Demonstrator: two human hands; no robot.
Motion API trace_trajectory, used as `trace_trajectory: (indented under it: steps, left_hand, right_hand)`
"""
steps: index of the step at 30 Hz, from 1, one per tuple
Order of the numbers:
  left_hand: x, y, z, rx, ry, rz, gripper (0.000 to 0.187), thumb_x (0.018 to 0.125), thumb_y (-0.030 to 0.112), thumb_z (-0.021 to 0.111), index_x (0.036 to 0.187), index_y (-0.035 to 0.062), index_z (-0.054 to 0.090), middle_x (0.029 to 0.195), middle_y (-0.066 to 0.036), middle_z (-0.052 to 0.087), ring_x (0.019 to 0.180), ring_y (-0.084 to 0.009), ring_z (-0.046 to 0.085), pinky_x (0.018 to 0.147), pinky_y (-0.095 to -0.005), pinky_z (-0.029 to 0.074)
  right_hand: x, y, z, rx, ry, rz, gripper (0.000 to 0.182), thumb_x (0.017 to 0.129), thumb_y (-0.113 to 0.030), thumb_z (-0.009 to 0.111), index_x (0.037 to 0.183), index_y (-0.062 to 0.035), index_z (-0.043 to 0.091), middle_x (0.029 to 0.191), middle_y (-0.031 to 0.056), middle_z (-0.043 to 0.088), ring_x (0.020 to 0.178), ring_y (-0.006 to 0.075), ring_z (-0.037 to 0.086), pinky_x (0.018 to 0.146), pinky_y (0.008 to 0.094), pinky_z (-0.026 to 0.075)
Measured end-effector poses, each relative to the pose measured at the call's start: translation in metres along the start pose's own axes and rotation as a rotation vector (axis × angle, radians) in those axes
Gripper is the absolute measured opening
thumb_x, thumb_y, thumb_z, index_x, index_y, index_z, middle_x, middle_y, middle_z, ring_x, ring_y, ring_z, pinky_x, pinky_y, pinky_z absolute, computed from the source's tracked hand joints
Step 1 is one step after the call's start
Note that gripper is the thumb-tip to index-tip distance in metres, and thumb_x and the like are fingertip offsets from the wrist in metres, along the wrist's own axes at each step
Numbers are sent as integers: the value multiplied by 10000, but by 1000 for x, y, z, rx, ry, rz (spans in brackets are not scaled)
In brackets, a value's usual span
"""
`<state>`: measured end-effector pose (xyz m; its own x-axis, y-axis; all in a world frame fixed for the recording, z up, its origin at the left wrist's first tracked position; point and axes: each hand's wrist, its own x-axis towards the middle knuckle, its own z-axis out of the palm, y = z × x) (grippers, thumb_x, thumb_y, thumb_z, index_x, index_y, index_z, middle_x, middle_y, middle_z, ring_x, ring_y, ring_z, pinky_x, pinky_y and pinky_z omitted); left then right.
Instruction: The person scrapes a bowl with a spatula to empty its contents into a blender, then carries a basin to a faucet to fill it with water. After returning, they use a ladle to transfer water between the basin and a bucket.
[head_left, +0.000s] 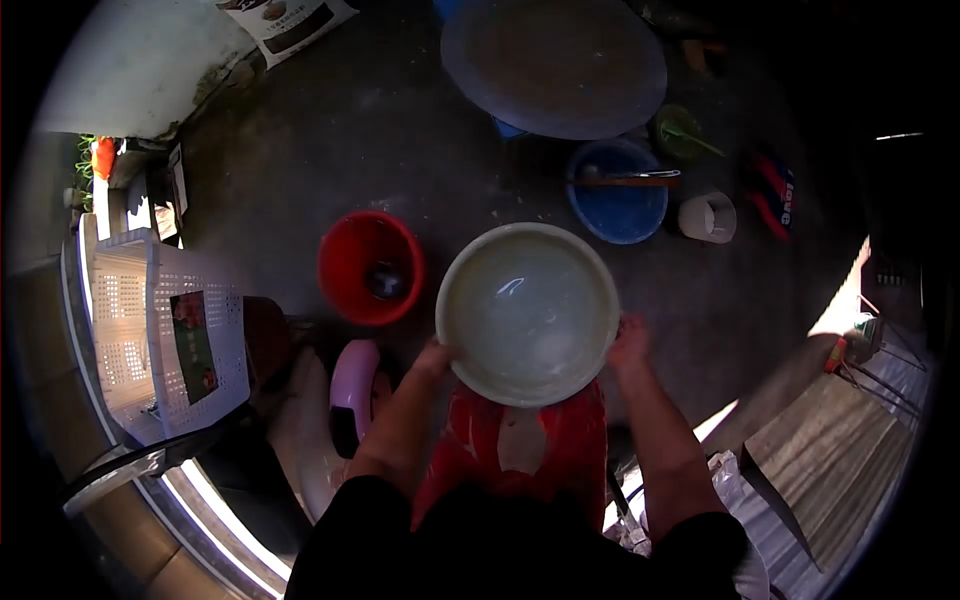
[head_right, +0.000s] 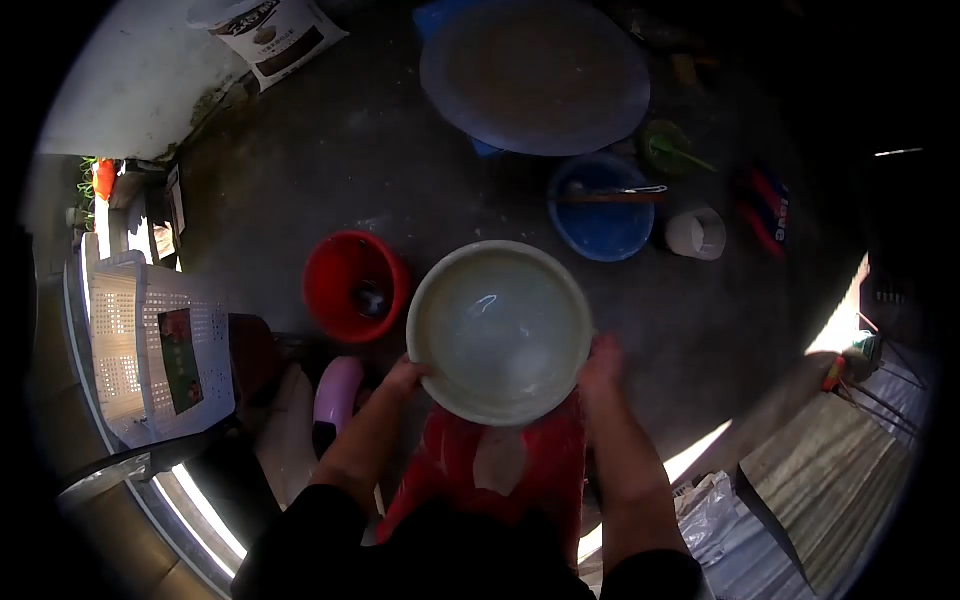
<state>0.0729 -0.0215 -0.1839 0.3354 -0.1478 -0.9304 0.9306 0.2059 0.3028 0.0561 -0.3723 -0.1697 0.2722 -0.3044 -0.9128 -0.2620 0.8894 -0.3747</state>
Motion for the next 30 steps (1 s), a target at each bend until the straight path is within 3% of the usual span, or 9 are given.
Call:
trace_trajectory:
  steps: [8, 12, 14, 22, 25, 26, 28, 29, 30]
  left_hand:
    - [145, -1, -12, -36, 127, 21, 545, 653, -109, 514, 1179, 3, 426, 1077, -139, 542, 988, -295, 545, 879, -388, 437]
    - [212, 2, -15, -57, 89, 93, 514, 656, -113, 499, 1154, -3, 444, 1062, -130, 552, 989, -281, 545, 883, -382, 435]
    - [235, 5, -13, -134, -52, 140, 502, 652, -112, 500, 1141, -11, 454, 1059, -136, 553, 984, -279, 547, 885, -381, 435]
    - [347, -22, -31, -38, -12, 198, 547, 647, -105, 471, 1180, 16, 440, 1084, -128, 543, 981, -265, 545, 851, -373, 444]
    - [324, -12, -25, -18, -158, 266, 490, 713, -10, 544, 1189, 36, 434, 1090, -118, 542, 1003, -247, 528, 888, -364, 416]
    - [309, -3, -18, -7, -144, 187, 458, 755, 89, 561, 1192, 41, 434, 1091, -121, 541, 1020, -240, 516, 910, -368, 393]
    - [301, 2, -19, -15, -124, 115, 447, 797, 188, 578, 1196, 45, 434, 1092, -124, 539, 1036, -233, 504, 932, -371, 371]
    - [306, 0, -24, 13, -122, 96, 466, 814, 278, 561, 1201, 53, 433, 1094, -124, 539, 1047, -234, 497, 949, -382, 349]
    - [309, -5, -30, 41, -121, 71, 498, 830, 367, 543, 1206, 60, 431, 1096, -125, 539, 1059, -235, 489, 966, -392, 327]
  right_hand:
    - [144, 33, 48, -138, -108, 20, 472, 921, -407, 291, 1063, 5, 471, 1157, 121, 471, 1112, 260, 416, 971, 405, 299]
    - [224, 41, 62, -176, -124, 8, 475, 923, -407, 286, 1044, 4, 491, 1116, 107, 502, 1107, 258, 422, 971, 413, 301]
    - [256, 45, 65, -211, -150, 18, 478, 922, -410, 288, 1049, 4, 489, 1117, 106, 502, 1110, 261, 420, 976, 417, 297]
    - [340, 50, 65, -211, -228, 17, 461, 917, -401, 310, 1069, -2, 485, 1128, 126, 493, 1123, 271, 412, 994, 449, 278]
    - [343, 43, 63, -248, -320, 106, 451, 911, -403, 333, 1052, -8, 499, 1122, 133, 499, 1109, 260, 420, 984, 429, 296]
    - [344, 38, 59, -250, -342, 93, 451, 911, -403, 333, 1052, -8, 499, 1122, 133, 499, 1109, 260, 420, 984, 429, 296]
    - [341, 28, 52, -710, -374, 29, 388, 906, -356, 376, 1100, -38, 482, 1082, 102, 518, 1016, 230, 488, 890, 356, 388]
    - [330, 28, 56, -730, -387, 30, 388, 906, -356, 376, 1100, -38, 482, 1082, 102, 518, 1016, 230, 488, 890, 356, 388]
    - [316, 25, 58, -1043, -225, -29, 336, 891, -313, 420, 1076, -48, 509, 1008, 74, 544, 928, 188, 508, 811, 305, 401]
